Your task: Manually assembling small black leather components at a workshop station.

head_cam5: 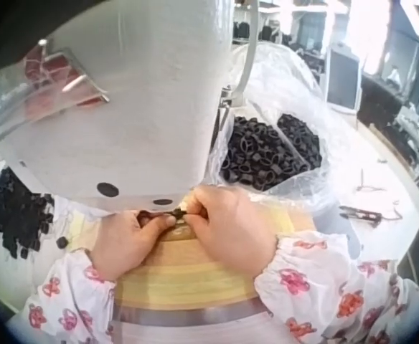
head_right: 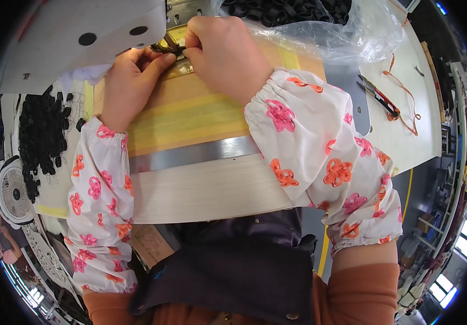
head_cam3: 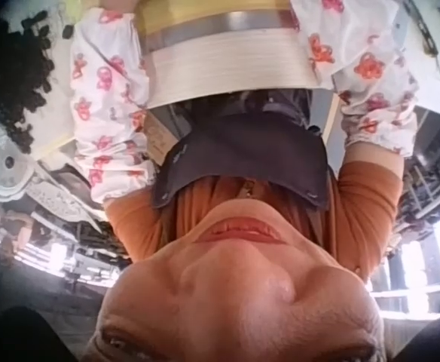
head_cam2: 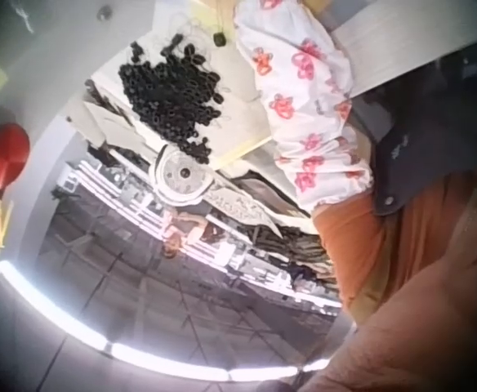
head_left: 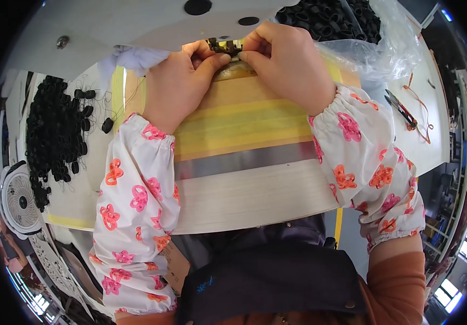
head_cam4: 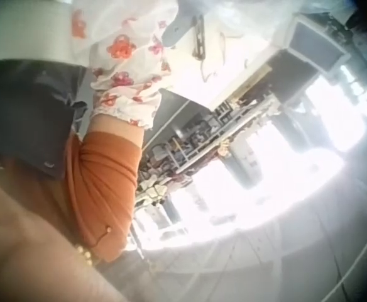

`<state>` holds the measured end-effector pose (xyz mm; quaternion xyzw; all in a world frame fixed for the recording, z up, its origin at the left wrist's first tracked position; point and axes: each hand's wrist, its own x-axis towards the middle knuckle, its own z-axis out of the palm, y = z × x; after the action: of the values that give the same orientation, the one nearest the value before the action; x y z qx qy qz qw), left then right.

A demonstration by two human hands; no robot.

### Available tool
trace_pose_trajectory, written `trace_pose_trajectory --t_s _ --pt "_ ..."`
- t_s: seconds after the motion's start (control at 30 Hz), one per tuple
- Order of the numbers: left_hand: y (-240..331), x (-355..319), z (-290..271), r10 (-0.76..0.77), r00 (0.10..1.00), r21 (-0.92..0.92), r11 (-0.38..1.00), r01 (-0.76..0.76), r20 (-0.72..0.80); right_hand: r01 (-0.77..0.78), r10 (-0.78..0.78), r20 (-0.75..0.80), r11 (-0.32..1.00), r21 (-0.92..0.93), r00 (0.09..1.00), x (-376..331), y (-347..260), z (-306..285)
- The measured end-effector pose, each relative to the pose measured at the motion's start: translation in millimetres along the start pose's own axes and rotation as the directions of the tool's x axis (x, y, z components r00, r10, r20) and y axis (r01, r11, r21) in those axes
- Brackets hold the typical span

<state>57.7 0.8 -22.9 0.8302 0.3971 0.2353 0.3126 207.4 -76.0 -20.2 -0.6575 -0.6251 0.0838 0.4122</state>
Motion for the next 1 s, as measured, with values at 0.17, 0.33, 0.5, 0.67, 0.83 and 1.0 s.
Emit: trace_pose_trajectory --t_s 0.17,0.33,0.5,0.67,0.83,1.0 --pt "-12.3 -1.3 -3.6 -0.016 1.000 -0.018 1.000 0.016 -0.007 0.048 -0.049 -0.053 0.999 -0.019 0.997 0.2 -1.6 8.6" --pt "-9.0 0.8 -0.4 0.004 1.000 -0.039 0.999 -0.005 -0.017 -0.041 0.041 0.002 0.999 0.022 0.999 0.9 1.1 5.6" --pt "-8.9 0.8 -6.0 0.000 0.999 -0.036 0.999 -0.001 -0.035 0.034 -0.031 -0.077 0.999 0.030 0.997 3.3 1.5 12.0" --pt "-1.5 4.7 -1.3 -0.055 0.998 0.021 0.998 0.055 0.014 -0.014 0.020 -0.087 0.997 0.070 0.996 1.7 10.0 11.1" --pt "-9.4 -3.9 -10.1 -0.104 0.994 0.097 0.990 0.102 0.017 0.095 -0.074 -0.136 0.984 0.151 0.988 -0.7 9.5 18.7" --pt "-9.9 -15.4 -11.6 0.393 0.918 0.294 0.886 -0.359 -0.062 -0.018 0.041 -0.121 0.982 0.188 0.992 -7.3 7.8 11.2"
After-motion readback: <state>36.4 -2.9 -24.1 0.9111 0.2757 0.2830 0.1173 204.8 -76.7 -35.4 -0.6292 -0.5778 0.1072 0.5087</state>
